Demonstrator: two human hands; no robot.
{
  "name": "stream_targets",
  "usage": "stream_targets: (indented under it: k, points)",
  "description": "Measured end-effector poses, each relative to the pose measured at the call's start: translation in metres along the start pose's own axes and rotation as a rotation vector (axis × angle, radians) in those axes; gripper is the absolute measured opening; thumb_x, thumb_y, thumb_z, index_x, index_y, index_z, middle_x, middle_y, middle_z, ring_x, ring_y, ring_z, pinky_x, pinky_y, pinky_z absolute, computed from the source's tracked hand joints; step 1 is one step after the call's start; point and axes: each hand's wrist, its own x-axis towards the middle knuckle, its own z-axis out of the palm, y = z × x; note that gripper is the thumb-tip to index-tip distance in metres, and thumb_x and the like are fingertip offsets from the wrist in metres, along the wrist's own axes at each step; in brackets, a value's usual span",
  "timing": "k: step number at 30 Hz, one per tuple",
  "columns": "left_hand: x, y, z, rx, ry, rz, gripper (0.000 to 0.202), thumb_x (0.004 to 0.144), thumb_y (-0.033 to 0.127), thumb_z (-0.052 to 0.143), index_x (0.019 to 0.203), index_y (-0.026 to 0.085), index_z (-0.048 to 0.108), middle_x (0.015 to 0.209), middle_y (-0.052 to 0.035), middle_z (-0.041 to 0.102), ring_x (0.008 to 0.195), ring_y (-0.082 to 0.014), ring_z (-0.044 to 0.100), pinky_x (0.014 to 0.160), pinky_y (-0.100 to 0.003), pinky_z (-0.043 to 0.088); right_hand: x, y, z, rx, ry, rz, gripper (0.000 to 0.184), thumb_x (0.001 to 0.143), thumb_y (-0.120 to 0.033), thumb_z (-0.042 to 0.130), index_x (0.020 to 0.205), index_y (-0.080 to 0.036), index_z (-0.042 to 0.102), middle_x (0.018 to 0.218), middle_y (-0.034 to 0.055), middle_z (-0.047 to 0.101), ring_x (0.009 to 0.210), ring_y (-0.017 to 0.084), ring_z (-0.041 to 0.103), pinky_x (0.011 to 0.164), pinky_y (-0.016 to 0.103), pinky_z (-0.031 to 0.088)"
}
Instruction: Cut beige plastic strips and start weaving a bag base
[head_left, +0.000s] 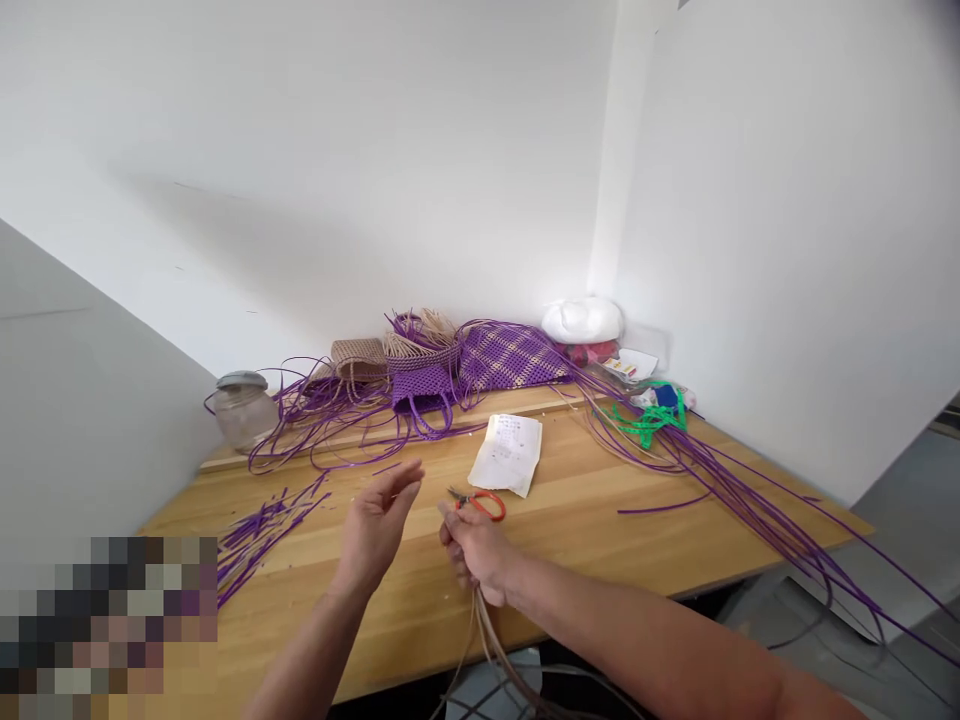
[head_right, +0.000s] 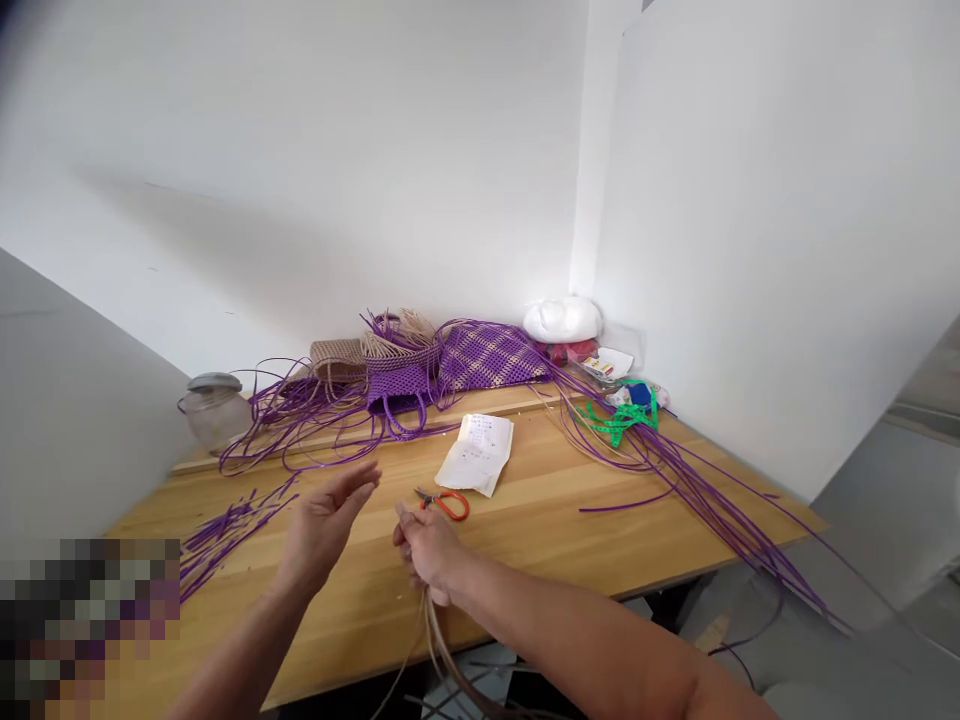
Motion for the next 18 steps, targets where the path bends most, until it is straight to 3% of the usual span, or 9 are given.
stream_targets:
  k: [3,5,8,11,13,16,18]
  points:
    - [0.033,0.008,0.017,0.025,-0.089,-0.038,0.032,0.080,0.039,0.064,0.102,0.017,0.073,0.085,-0.0076,0.077,0.086,-0.0211,0.071,0.085,-0.035,0.055,0.015,0.003,0.000,0.039,-0.107,0.098,0.036,0.100,-0.043,0.037,0.074,-0.019,0.041,0.047,-0.0097,0.028,0.036,0.006,0.017,0.038,0.017,0.016]
    - [0.060,0.016,0.033,0.076,-0.179,-0.005,0.032,0.081,0.038,0.063,0.103,0.017,0.073,0.082,-0.0066,0.076,0.081,-0.0199,0.070,0.082,-0.034,0.055,0.024,0.004,-0.004,0.052,-0.232,0.172,0.035,0.101,-0.038,0.037,0.072,-0.019,0.042,0.045,-0.0097,0.027,0.035,0.006,0.018,0.039,0.018,0.028]
    - [0.108,0.016,0.060,0.156,-0.328,-0.004,0.033,0.083,0.039,0.061,0.104,0.017,0.073,0.084,-0.0067,0.077,0.081,-0.0200,0.071,0.082,-0.034,0.055,0.036,0.009,-0.016,0.112,-0.572,0.240,0.030,0.097,-0.035,0.045,0.072,-0.018,0.045,0.043,-0.0108,0.026,0.034,0.006,0.020,0.048,0.026,0.045]
    - [0.165,0.001,0.088,0.196,-0.374,-0.017,0.030,0.080,0.036,0.065,0.102,0.017,0.074,0.092,-0.0073,0.077,0.088,-0.0218,0.071,0.087,-0.035,0.054,0.044,0.013,-0.027,0.232,-0.830,0.243,0.027,0.088,-0.037,0.059,0.075,-0.018,0.045,0.045,-0.0116,0.027,0.034,0.005,0.019,0.047,0.023,0.042]
    - [0.202,-0.011,0.108,0.202,-0.369,-0.015,0.031,0.079,0.032,0.067,0.106,0.017,0.073,0.101,-0.0085,0.076,0.093,-0.0229,0.070,0.090,-0.036,0.053,0.047,0.014,-0.030,0.281,-0.858,0.267,0.027,0.084,-0.036,0.063,0.074,-0.018,0.045,0.046,-0.0113,0.027,0.035,0.004,0.018,0.043,0.018,0.031]
    - [0.248,-0.024,0.144,0.190,-0.376,-0.011,0.039,0.085,0.026,0.060,0.122,0.015,0.065,0.123,-0.0129,0.069,0.105,-0.0227,0.067,0.090,-0.034,0.053,0.052,0.016,-0.030,0.254,-0.793,0.287,0.023,0.084,-0.030,0.062,0.072,-0.017,0.047,0.046,-0.0100,0.026,0.038,0.005,0.018,0.041,0.017,0.016]
    - [0.270,-0.030,0.169,0.187,-0.399,0.000,0.042,0.089,0.023,0.055,0.130,0.015,0.059,0.134,-0.0141,0.062,0.112,-0.0216,0.065,0.090,-0.033,0.053,0.059,0.022,-0.029,0.176,-0.706,0.304,0.021,0.088,-0.028,0.056,0.071,-0.014,0.053,0.047,-0.0076,0.032,0.039,0.005,0.024,0.041,0.018,0.017]
